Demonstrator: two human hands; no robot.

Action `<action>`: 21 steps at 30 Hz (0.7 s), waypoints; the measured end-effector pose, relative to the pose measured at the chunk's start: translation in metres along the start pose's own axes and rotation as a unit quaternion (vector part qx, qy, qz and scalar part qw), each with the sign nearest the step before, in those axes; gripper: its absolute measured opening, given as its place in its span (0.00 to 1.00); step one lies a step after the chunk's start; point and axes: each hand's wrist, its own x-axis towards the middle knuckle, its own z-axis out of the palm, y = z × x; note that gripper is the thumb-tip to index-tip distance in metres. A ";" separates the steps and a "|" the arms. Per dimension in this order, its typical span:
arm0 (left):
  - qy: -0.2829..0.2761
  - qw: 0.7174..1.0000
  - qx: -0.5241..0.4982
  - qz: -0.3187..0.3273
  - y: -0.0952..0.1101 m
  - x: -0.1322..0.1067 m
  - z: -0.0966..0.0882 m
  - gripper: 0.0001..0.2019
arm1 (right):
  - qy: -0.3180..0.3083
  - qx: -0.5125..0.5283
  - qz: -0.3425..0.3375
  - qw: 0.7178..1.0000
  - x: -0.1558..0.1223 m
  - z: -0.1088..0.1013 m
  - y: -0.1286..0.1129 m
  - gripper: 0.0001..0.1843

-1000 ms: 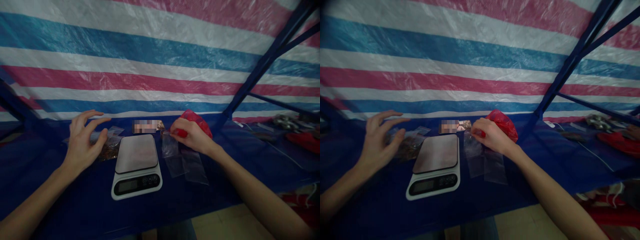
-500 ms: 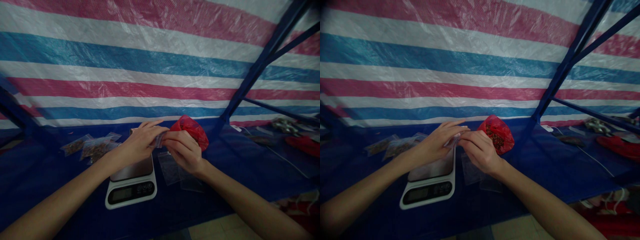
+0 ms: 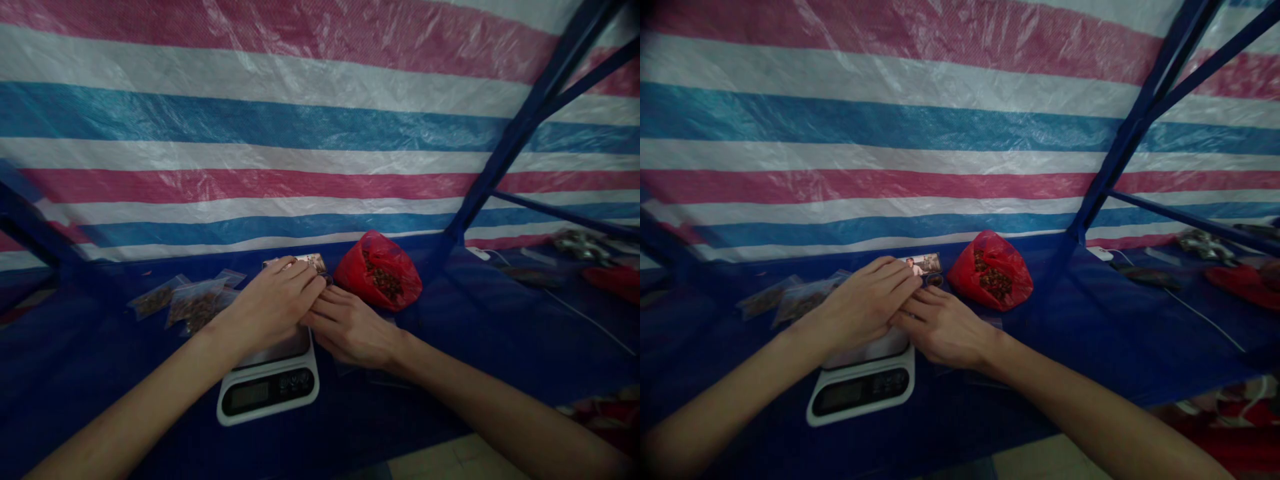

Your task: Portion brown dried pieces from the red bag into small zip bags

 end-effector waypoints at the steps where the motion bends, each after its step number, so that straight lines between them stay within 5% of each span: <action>1: -0.002 1.000 -0.002 -0.018 -0.002 -0.005 0.001 0.18 | 0.030 0.020 -0.004 0.999 -0.001 -0.002 0.001 0.17; 5: 0.037 0.991 0.004 -0.128 -0.015 -0.027 0.010 0.17 | 0.142 0.057 0.139 0.978 -0.009 -0.012 0.020 0.19; 9: 0.086 0.976 0.007 -0.202 -0.027 -0.045 0.023 0.17 | 0.048 0.059 0.310 0.948 -0.019 -0.009 0.050 0.11; 14: 0.144 0.956 -0.026 -0.253 -0.028 -0.052 0.032 0.08 | -0.071 0.041 0.345 0.935 -0.026 0.011 0.063 0.29; 18: 0.187 0.931 -0.080 -0.304 -0.025 -0.052 0.038 0.03 | -0.048 0.055 0.373 0.925 -0.022 0.022 0.055 0.18; 21: 0.219 0.904 -0.148 -0.336 -0.024 -0.051 0.040 0.01 | 0.012 0.159 0.389 0.907 -0.017 0.024 0.050 0.12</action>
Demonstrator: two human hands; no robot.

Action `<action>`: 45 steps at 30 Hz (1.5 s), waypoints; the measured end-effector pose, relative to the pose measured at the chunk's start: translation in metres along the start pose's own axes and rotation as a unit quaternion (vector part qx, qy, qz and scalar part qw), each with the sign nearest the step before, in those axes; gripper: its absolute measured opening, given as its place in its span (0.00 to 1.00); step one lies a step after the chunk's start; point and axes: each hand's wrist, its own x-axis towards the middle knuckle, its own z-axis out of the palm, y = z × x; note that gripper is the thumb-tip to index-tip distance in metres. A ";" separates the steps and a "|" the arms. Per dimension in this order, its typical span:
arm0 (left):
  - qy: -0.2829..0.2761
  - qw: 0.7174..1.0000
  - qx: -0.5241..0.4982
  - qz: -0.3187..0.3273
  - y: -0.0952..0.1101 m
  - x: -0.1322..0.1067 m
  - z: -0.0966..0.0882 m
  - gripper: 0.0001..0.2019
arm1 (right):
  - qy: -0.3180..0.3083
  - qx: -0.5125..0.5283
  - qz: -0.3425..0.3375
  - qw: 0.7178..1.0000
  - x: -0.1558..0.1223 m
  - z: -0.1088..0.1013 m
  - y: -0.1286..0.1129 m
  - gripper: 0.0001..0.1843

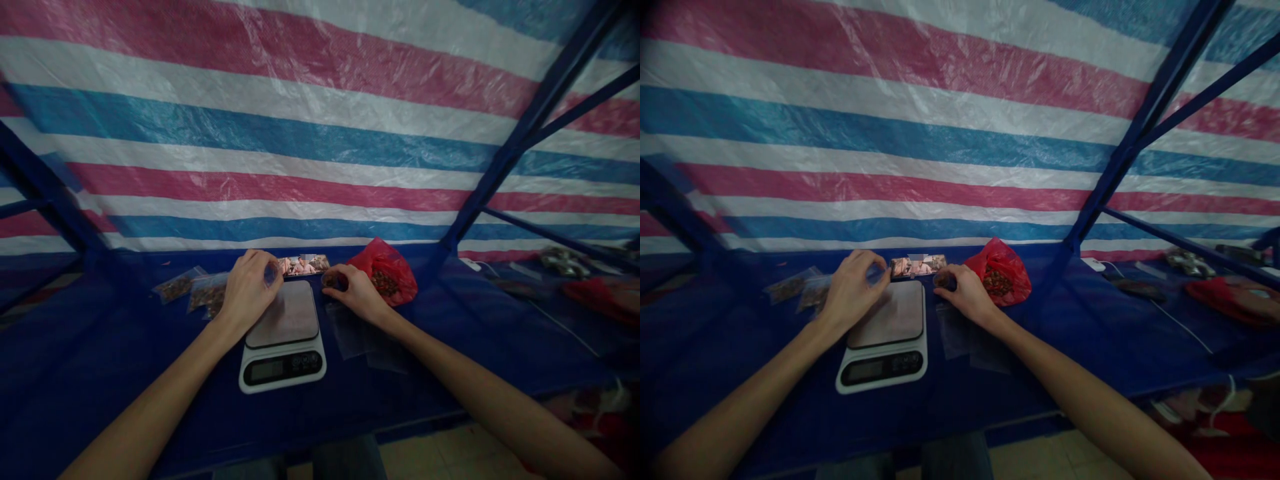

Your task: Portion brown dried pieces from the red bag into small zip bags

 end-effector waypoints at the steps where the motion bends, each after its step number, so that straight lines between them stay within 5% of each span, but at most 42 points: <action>1: 0.005 1.000 -0.024 -0.013 0.000 0.000 0.000 0.01 | 0.006 0.058 -0.003 0.998 0.001 0.000 -0.003 0.13; 6: 0.016 0.991 -0.123 -0.059 0.004 0.001 0.002 0.04 | -0.002 0.304 0.001 0.953 0.012 0.003 -0.032 0.25; 10: 0.014 0.988 -0.137 -0.070 0.007 0.001 0.002 0.04 | -0.036 0.345 -0.003 0.938 0.025 0.008 -0.065 0.29; 16: 0.017 0.982 -0.165 -0.094 0.005 0.003 0.001 0.05 | -0.023 0.283 -0.037 0.958 0.047 0.010 -0.087 0.27; 22: 0.011 0.970 -0.212 -0.120 -0.001 0.006 0.002 0.10 | -0.045 0.126 -0.143 0.981 0.059 0.005 -0.098 0.18; 28: 0.007 0.948 -0.284 -0.144 -0.004 0.008 0.004 0.20 | -0.101 -0.005 -0.208 0.973 0.072 0.006 -0.112 0.18; 33: 0.005 0.917 -0.367 -0.158 -0.007 0.012 0.001 0.12 | -0.058 -0.016 -0.236 0.970 0.076 -0.015 -0.116 0.15; 39: 0.004 0.846 -0.491 -0.209 -0.006 0.015 -0.013 0.18 | 0.032 0.059 -0.107 0.992 0.050 -0.028 -0.062 0.15; 43: -0.034 0.702 -0.657 -0.273 0.004 0.013 -0.019 0.23 | -0.015 0.053 -0.001 0.998 0.025 -0.010 -0.012 0.12; 45: -0.064 0.667 -0.678 -0.302 0.010 0.011 -0.017 0.21 | -0.048 -0.003 0.015 0.999 0.016 -0.005 0.001 0.13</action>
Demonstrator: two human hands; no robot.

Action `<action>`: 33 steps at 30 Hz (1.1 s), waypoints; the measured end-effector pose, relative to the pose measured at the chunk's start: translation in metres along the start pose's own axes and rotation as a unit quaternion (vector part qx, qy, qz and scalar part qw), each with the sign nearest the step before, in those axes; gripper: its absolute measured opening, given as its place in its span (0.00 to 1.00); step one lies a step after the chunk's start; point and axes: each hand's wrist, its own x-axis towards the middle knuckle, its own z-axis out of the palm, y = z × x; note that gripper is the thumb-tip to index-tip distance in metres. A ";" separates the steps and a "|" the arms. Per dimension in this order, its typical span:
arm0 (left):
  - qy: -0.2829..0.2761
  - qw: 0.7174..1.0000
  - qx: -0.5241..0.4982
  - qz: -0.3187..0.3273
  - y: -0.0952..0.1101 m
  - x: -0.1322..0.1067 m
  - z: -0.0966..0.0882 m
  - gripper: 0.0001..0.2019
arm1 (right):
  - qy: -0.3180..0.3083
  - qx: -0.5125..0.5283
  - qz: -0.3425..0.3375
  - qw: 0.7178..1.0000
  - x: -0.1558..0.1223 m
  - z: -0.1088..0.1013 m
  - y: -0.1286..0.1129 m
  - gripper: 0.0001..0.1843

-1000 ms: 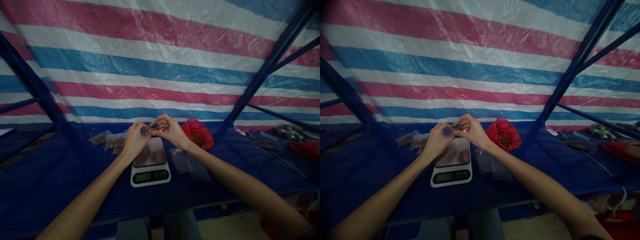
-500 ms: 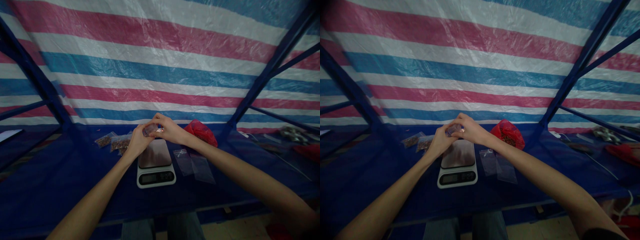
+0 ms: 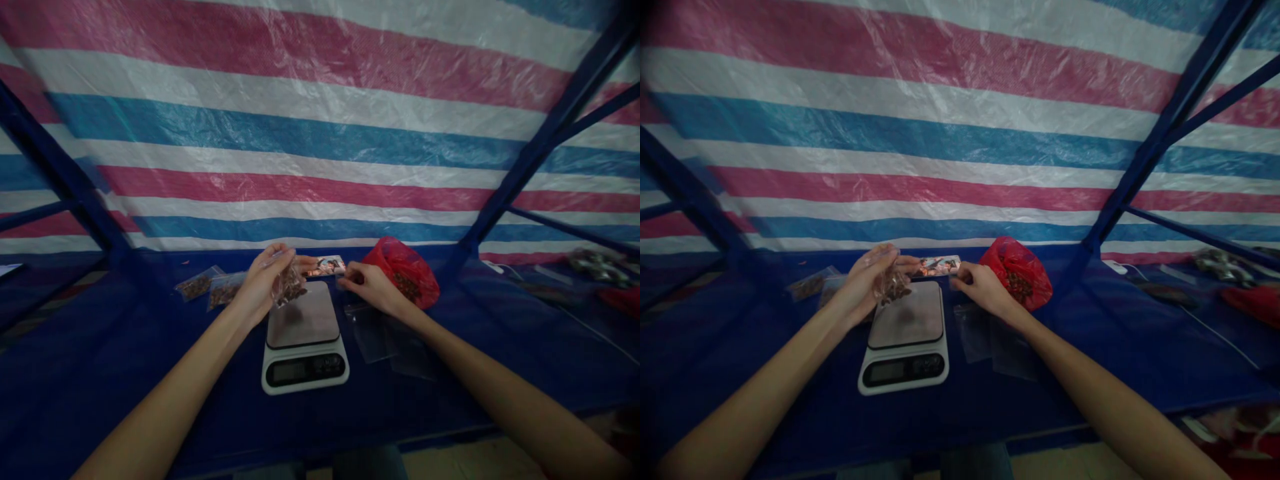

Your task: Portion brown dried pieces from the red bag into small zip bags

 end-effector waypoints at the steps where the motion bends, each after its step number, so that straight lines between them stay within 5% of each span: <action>1: -0.002 1.000 0.010 -0.021 -0.003 -0.001 0.003 0.21 | -0.005 -0.033 -0.004 0.999 -0.003 0.001 0.002 0.12; 4: 0.022 0.997 0.051 -0.051 -0.013 -0.005 0.010 0.20 | 0.056 -0.075 -0.043 0.995 -0.008 0.000 -0.008 0.11; 7: 0.039 0.994 0.080 -0.064 -0.024 -0.011 0.019 0.21 | 0.113 0.040 -0.063 0.991 -0.014 0.004 -0.034 0.13; 12: -0.043 0.989 0.139 -0.014 -0.038 -0.017 0.027 0.20 | 0.017 0.284 -0.081 0.955 -0.022 0.026 -0.067 0.17; 17: -0.029 0.980 0.182 0.073 -0.042 -0.014 0.020 0.17 | 0.033 0.376 -0.031 0.925 -0.019 0.032 -0.054 0.13; 23: -0.052 0.984 0.156 0.068 -0.040 -0.016 0.026 0.16 | 0.035 0.436 0.007 0.899 -0.017 0.034 -0.047 0.13; 33: 0.035 0.990 0.122 0.058 -0.041 -0.017 0.027 0.13 | 0.066 0.487 0.051 0.870 -0.019 0.035 -0.050 0.14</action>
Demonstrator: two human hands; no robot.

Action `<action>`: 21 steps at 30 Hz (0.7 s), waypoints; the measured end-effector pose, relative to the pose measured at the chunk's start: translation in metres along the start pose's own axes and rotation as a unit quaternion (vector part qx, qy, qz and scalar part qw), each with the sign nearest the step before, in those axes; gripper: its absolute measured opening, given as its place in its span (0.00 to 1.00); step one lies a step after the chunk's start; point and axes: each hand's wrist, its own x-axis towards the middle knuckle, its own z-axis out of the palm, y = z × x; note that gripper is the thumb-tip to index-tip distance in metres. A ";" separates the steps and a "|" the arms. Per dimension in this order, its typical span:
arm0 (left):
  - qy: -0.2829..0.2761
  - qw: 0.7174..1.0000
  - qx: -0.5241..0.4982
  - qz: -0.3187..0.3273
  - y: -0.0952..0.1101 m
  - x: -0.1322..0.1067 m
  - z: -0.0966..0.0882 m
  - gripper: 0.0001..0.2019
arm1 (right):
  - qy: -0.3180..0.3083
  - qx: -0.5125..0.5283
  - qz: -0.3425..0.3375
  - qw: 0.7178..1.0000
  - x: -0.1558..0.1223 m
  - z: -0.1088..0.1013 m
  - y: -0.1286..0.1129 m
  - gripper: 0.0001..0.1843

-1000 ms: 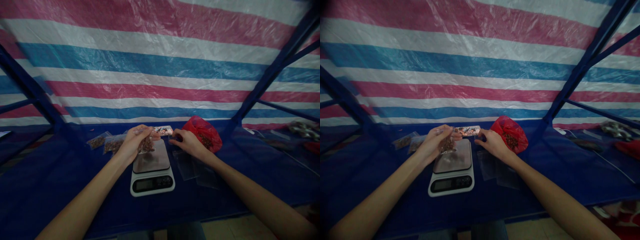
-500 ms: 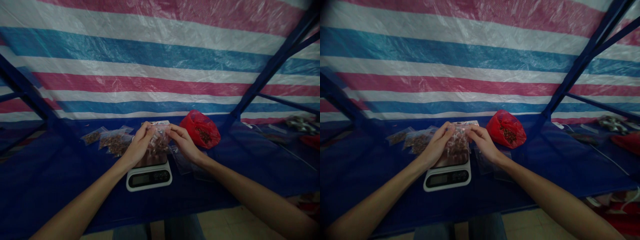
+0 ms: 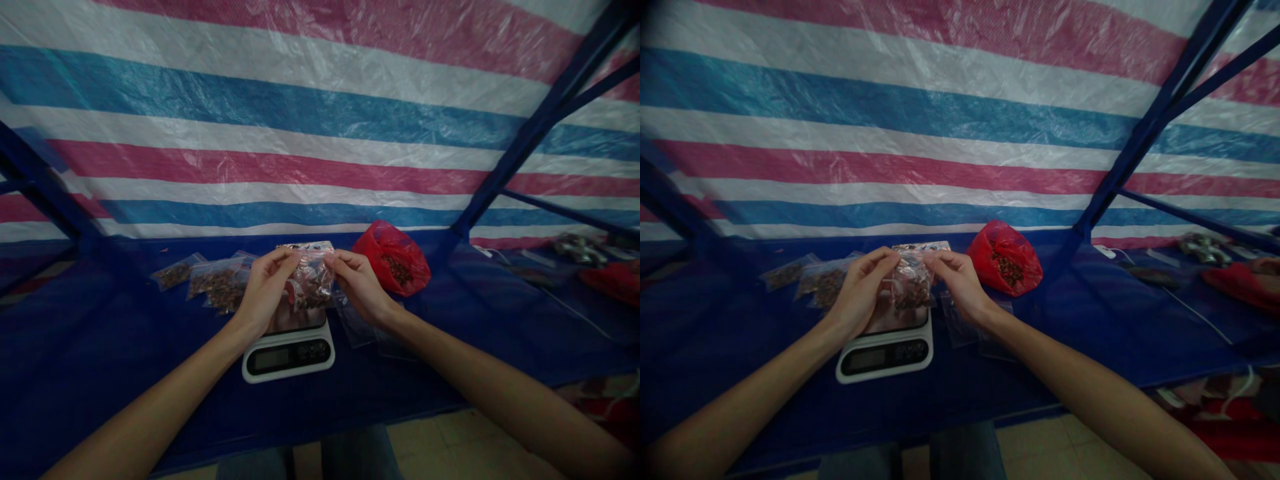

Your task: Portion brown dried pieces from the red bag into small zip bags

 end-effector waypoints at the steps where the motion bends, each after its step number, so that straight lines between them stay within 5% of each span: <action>1: 0.000 1.000 0.003 0.003 0.001 -0.001 0.000 0.13 | 0.005 0.004 -0.003 1.000 0.000 0.000 -0.001 0.14; 10: -0.036 0.997 0.053 0.040 0.009 -0.003 0.002 0.13 | 0.031 0.031 -0.009 0.999 -0.006 0.007 -0.009 0.14; 21: -0.042 0.998 0.039 0.028 -0.006 -0.005 0.005 0.14 | -0.036 0.007 -0.023 0.999 -0.008 0.014 -0.001 0.10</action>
